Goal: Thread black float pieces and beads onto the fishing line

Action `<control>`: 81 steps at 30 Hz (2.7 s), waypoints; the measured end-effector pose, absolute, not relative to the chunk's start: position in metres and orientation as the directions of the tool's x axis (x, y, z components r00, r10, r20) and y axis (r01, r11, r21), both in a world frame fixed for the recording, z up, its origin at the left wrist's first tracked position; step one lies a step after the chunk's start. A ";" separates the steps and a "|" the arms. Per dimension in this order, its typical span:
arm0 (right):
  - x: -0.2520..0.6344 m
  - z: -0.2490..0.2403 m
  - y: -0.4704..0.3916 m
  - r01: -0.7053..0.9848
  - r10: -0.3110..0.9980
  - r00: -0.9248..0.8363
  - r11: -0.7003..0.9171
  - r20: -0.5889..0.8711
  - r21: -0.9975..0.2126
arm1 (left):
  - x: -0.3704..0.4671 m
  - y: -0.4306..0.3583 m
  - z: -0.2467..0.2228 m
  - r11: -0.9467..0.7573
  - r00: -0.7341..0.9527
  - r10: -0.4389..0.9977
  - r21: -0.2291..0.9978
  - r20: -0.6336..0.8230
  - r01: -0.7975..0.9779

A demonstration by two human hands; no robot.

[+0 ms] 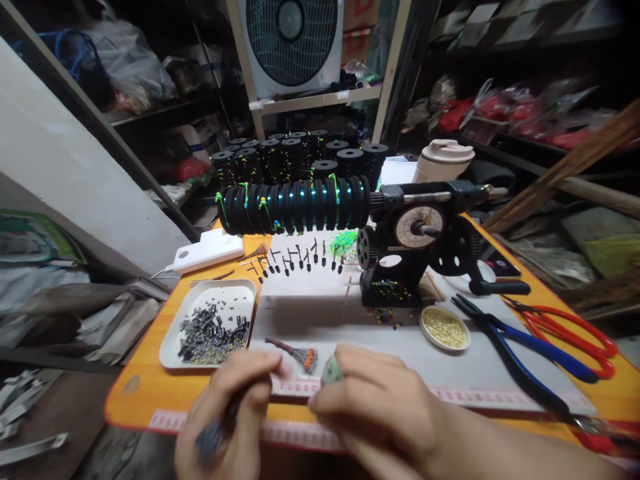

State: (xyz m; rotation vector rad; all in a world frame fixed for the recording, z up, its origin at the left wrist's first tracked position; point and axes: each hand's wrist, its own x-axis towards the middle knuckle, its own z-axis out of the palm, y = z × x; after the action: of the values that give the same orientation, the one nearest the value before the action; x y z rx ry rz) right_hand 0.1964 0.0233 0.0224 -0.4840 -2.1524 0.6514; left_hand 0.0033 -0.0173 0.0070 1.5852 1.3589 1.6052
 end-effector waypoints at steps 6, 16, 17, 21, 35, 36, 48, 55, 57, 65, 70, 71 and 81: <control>0.200 0.029 0.030 0.200 0.778 -0.434 0.576 0.455 -0.793 | -0.019 0.019 -0.005 -0.357 0.263 0.932 0.507 0.248 0.784; 0.201 0.027 0.031 0.193 0.764 -0.451 0.589 0.462 -0.785 | 0.010 -0.007 0.003 0.058 -0.110 0.994 0.960 -0.029 0.274; 0.200 0.026 0.031 0.191 0.761 -0.449 0.594 0.469 -0.781 | 0.010 -0.008 0.003 0.075 -0.138 0.990 0.966 -0.042 0.246; 0.198 0.025 0.031 0.193 0.755 -0.444 0.606 0.483 -0.772 | 0.005 -0.006 0.003 0.005 -0.023 1.000 0.921 0.004 0.391; 0.199 0.022 0.030 0.215 0.777 -0.456 0.569 0.433 -0.794 | 0.042 -0.018 -0.003 0.221 0.076 0.975 0.846 -0.211 -0.485; 0.199 0.022 0.030 0.225 0.783 -0.448 0.566 0.432 -0.793 | 0.044 -0.017 -0.003 0.246 0.088 0.968 0.835 -0.233 -0.492; 0.198 0.020 0.031 0.218 0.784 -0.377 0.592 0.493 -0.776 | 0.048 -0.023 -0.006 0.005 -0.207 0.978 1.000 -0.003 0.011; 0.198 0.024 0.031 0.218 0.758 -0.372 0.632 0.535 -0.744 | 0.059 -0.025 -0.011 0.140 -0.128 0.972 0.921 -0.198 -0.362; 0.199 0.024 0.031 0.197 0.753 -0.404 0.626 0.519 -0.755 | 0.058 -0.024 -0.012 0.129 -0.119 0.971 0.878 -0.205 -0.461; 0.201 0.018 0.032 0.263 0.700 -0.547 0.665 0.460 -0.699 | 0.043 -0.025 -0.007 -0.013 -0.218 0.973 0.919 -0.079 -0.394; 0.200 0.016 0.029 0.306 0.663 -0.603 0.706 0.443 -0.639 | 0.040 -0.027 -0.003 0.088 -0.128 0.980 0.910 -0.151 -0.406; 0.200 0.015 0.029 0.316 0.661 -0.602 0.713 0.448 -0.626 | 0.039 -0.027 -0.002 0.136 -0.089 0.978 0.899 -0.189 -0.417; 0.199 0.013 0.029 0.380 0.642 -0.584 0.757 0.497 -0.531 | 0.039 -0.023 0.003 0.319 0.063 0.944 0.852 -0.323 -0.415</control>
State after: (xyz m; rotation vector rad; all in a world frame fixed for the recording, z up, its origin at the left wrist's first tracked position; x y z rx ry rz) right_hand 0.1993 0.0290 0.0126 -0.7612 -2.2544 0.4860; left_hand 0.0389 -0.0225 0.0028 0.6490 1.0355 1.1440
